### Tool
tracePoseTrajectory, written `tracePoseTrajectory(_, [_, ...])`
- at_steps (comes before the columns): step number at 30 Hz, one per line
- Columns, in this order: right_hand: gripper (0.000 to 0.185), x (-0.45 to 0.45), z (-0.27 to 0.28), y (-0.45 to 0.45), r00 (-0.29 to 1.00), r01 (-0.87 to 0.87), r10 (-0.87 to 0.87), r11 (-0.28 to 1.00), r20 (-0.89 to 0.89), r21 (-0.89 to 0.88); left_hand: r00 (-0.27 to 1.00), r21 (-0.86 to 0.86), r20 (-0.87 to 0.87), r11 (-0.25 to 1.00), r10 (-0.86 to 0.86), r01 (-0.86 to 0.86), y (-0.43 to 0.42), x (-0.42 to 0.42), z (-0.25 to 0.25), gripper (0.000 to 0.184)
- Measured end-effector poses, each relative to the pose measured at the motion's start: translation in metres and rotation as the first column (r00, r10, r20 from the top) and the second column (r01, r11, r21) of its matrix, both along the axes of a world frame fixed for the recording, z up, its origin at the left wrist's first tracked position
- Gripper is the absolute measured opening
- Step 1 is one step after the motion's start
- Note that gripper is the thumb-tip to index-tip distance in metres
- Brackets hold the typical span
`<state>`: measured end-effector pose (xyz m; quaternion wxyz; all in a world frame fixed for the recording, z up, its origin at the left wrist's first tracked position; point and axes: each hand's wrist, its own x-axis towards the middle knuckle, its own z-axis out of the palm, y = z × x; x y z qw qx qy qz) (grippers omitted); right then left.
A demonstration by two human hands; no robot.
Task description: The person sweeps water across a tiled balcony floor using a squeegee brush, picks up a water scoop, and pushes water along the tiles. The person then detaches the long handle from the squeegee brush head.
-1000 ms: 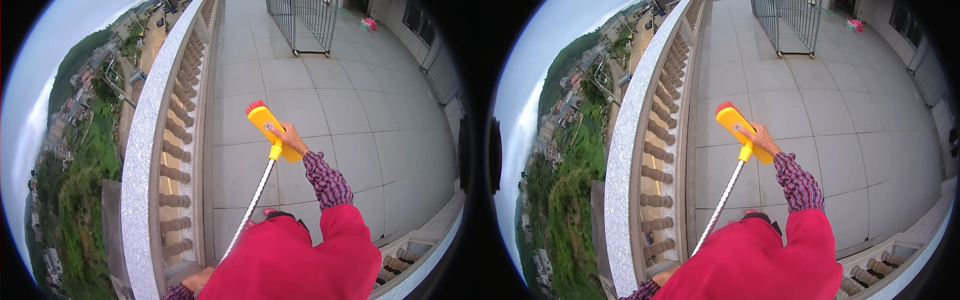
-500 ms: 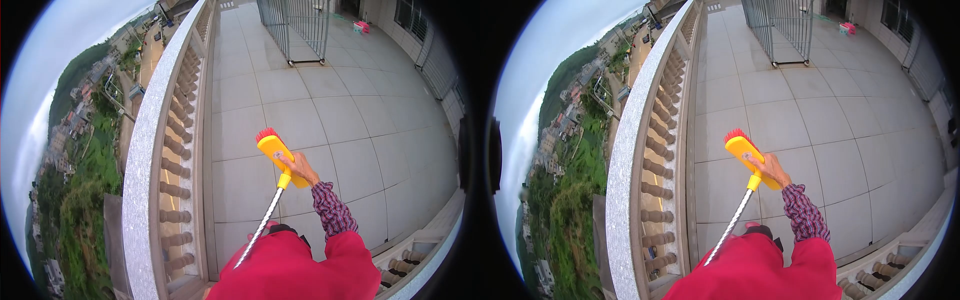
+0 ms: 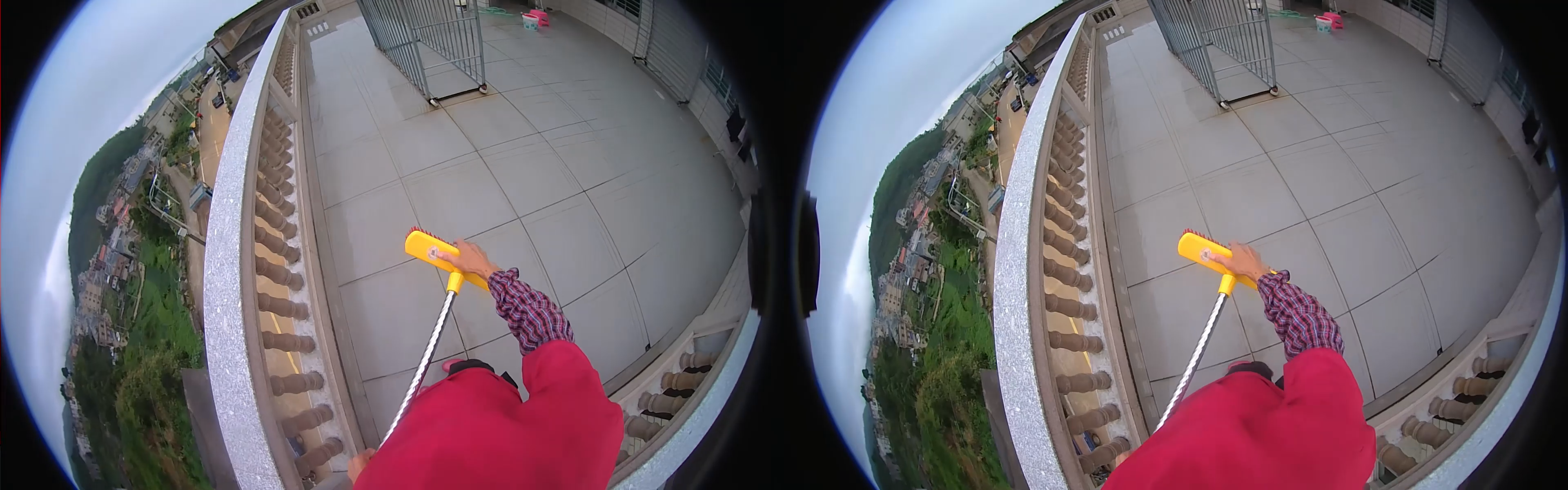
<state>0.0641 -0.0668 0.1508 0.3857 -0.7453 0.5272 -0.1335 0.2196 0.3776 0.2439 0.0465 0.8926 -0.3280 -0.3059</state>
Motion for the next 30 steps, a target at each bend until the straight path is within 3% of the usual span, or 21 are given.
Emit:
tracePoseTrajectory(2, [0.037,0.006,-0.040,0.010,0.930,0.210,-0.338,0.815,-0.148,-0.540,0.991,-0.058,0.133,0.998,-0.030,0.037,0.000,0.003,-0.007,0.026])
tracePoseTrajectory(3, [0.037,0.004,-0.045,0.022,0.920,0.231,-0.361,0.815,-0.155,-0.532,0.989,-0.062,0.143,0.997,-0.029,0.038,-0.003,0.005,-0.011,0.026])
tracePoseTrajectory(5, [0.025,0.009,-0.055,0.051,0.933,0.344,-0.214,0.772,0.291,-0.535,1.000,-0.003,0.027,1.000,0.014,-0.014,-0.010,0.017,-0.028,0.028])
tracePoseTrajectory(6, [0.023,0.011,-0.052,0.072,0.953,0.285,-0.241,0.921,0.186,-0.265,0.987,-0.065,-0.153,0.996,0.052,-0.063,-0.008,0.021,-0.037,0.028])
tracePoseTrajectory(7, [0.020,0.010,-0.051,0.096,0.969,0.228,-0.231,0.973,0.082,0.045,0.940,-0.110,-0.331,0.986,0.081,-0.124,-0.006,0.026,-0.050,0.028])
tracePoseTrajectory(9, [0.024,0.009,-0.089,0.137,0.992,0.122,-0.122,0.970,-0.013,0.212,0.946,-0.132,-0.321,0.991,-0.042,-0.001,0.006,0.049,-0.126,0.027])
tracePoseTrajectory(10, [0.024,0.005,-0.097,0.153,0.989,0.147,-0.146,0.962,-0.021,0.230,0.952,-0.095,-0.298,0.995,-0.064,0.037,-0.009,0.042,-0.115,0.026])
tracePoseTrajectory(12, [0.037,-0.006,-0.111,0.184,0.953,-0.231,0.267,0.947,-0.145,0.222,0.924,-0.037,-0.372,0.997,-0.083,0.074,-0.058,0.024,-0.081,0.025])
tracePoseTrajectory(14, [0.055,-0.002,-0.081,0.198,0.893,-0.022,0.069,0.994,-0.445,0.111,0.841,-0.078,-0.535,0.996,-0.074,0.038,-0.088,0.025,-0.068,0.022])
tracePoseTrajectory(16, [0.048,-0.020,-0.106,0.194,0.971,0.220,-0.221,0.975,-0.094,-0.018,0.724,-0.136,-0.686,0.990,-0.071,-0.031,-0.105,0.024,-0.064,0.018])
tracePoseTrajectory(17, [0.041,-0.039,-0.138,0.177,0.922,0.267,-0.252,0.964,0.295,-0.011,0.670,-0.130,-0.739,0.990,-0.066,-0.045,-0.113,0.025,-0.064,0.016])
tracePoseTrajectory(18, [0.037,-0.058,-0.132,0.167,0.855,0.357,-0.429,0.895,0.292,0.269,0.614,-0.124,-0.787,0.991,-0.064,-0.056,-0.122,0.023,-0.064,0.014])
tracePoseTrajectory(19, [0.035,-0.073,-0.115,0.158,0.766,0.404,-0.590,0.750,0.253,0.524,0.602,-0.109,-0.794,0.994,-0.081,-0.010,-0.132,0.018,-0.064,0.014])
tracePoseTrajectory(20, [0.035,-0.090,-0.100,0.154,0.743,0.437,-0.624,0.726,0.242,0.531,0.568,-0.093,-0.822,0.995,-0.049,-0.048,-0.142,0.014,-0.063,0.015])
tracePoseTrajectory(21, [0.035,-0.105,-0.085,0.150,0.864,0.497,-0.497,0.822,-0.076,0.277,0.538,-0.074,-0.843,0.993,-0.011,-0.095,-0.152,0.009,-0.062,0.016])
tracePoseTrajectory(23, [0.036,-0.119,-0.068,0.140,0.824,0.435,-0.382,0.900,-0.419,0.035,0.541,-0.061,-0.841,0.997,-0.023,-0.052,-0.184,-0.009,-0.065,0.017])
tracePoseTrajectory(26, [0.047,-0.103,-0.064,0.125,0.778,0.368,-0.319,0.929,-0.542,-0.018,0.584,-0.057,-0.810,0.998,-0.048,0.003,-0.232,-0.035,-0.076,0.018])
tracePoseTrajectory(27, [0.044,-0.092,-0.065,0.114,0.908,0.393,-0.413,0.776,-0.073,0.493,0.575,-0.084,-0.814,0.996,-0.088,0.034,-0.249,-0.044,-0.078,0.018])
tracePoseTrajectory(28, [0.042,-0.083,-0.067,0.100,0.703,0.084,-0.631,0.531,0.327,0.843,0.561,-0.113,-0.817,0.991,-0.132,0.070,-0.266,-0.054,-0.081,0.019])
tracePoseTrajectory(29, [0.040,-0.081,-0.068,0.088,0.269,-0.395,-0.853,0.326,0.448,0.859,0.570,-0.117,-0.804,0.984,-0.172,0.132,-0.284,-0.060,-0.090,0.019])
tracePoseTrajectory(30, [0.040,-0.081,-0.075,0.076,0.262,-0.383,-0.859,0.326,0.440,0.864,0.560,-0.112,-0.810,0.983,-0.175,0.144,-0.297,-0.070,-0.087,0.019])
